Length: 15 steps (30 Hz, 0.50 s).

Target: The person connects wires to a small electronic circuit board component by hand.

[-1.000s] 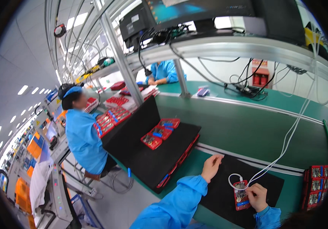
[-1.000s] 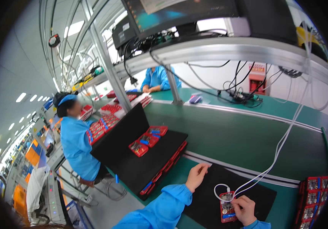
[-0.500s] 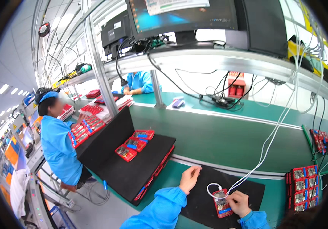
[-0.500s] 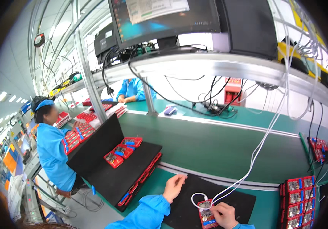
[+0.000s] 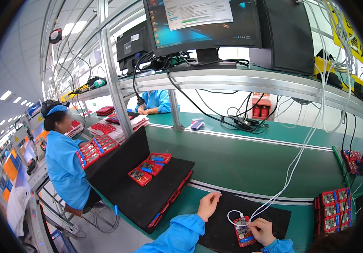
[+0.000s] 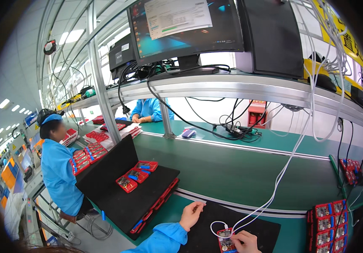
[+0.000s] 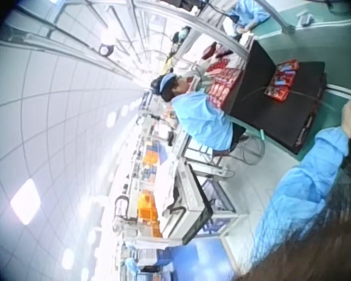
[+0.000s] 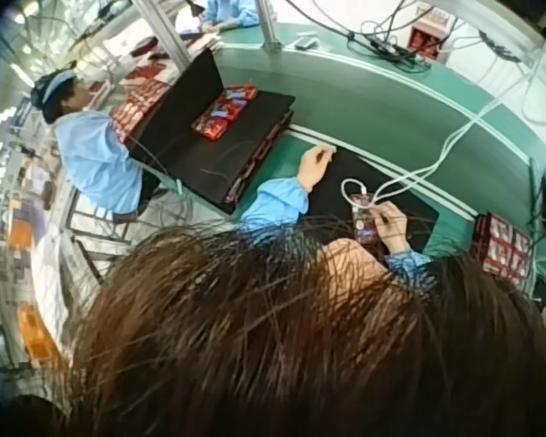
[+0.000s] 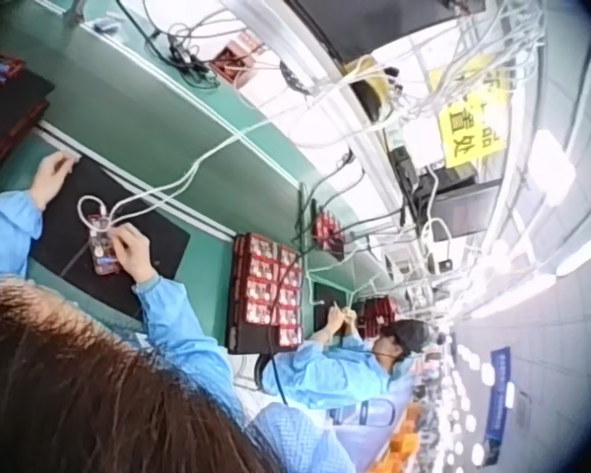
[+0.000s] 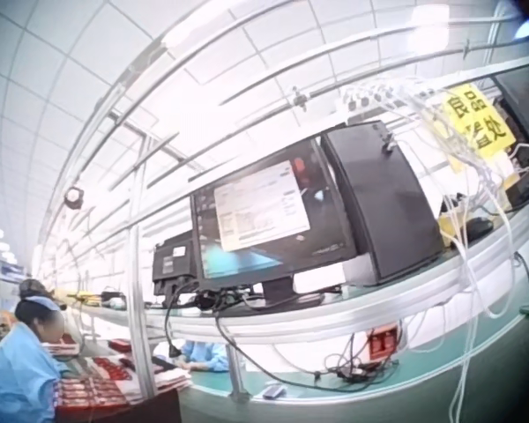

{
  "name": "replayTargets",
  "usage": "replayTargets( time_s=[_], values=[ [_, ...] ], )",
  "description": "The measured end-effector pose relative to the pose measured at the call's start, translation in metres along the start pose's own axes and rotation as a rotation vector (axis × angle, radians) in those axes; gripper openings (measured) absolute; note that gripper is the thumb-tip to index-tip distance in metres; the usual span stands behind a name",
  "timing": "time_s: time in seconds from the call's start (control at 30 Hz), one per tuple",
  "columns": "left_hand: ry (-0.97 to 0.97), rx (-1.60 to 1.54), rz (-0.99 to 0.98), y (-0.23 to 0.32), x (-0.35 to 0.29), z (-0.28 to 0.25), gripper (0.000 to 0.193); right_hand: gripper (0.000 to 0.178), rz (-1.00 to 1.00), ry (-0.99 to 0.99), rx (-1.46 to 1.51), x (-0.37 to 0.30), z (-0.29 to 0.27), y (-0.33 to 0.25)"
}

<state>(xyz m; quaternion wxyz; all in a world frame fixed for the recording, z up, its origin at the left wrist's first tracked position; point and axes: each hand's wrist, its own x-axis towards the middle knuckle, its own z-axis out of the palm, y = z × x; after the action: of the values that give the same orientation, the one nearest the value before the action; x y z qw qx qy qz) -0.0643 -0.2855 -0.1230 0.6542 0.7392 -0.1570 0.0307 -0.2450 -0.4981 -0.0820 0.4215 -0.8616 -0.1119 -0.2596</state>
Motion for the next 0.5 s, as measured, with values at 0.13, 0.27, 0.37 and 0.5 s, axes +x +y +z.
replayTargets(
  time_s=[0.13,0.27,0.37,0.5],
  values=[
    [-0.018,-0.039,-0.019,-0.004,0.002,0.002,0.021,0.008,0.024,0.015,0.053,-0.002,0.004,0.006],
    [0.017,0.006,-0.015,0.001,-0.003,-0.006,0.021,0.009,0.018,0.0,0.074,-0.001,0.012,0.006],
    [0.015,0.052,0.031,-0.005,0.003,0.006,0.021,0.012,-0.083,0.047,0.057,-0.007,0.011,0.025],
    [0.035,-0.016,0.131,-0.016,0.006,0.016,0.018,0.012,-0.061,-0.082,-0.052,-0.007,-0.009,0.015]
  ],
)
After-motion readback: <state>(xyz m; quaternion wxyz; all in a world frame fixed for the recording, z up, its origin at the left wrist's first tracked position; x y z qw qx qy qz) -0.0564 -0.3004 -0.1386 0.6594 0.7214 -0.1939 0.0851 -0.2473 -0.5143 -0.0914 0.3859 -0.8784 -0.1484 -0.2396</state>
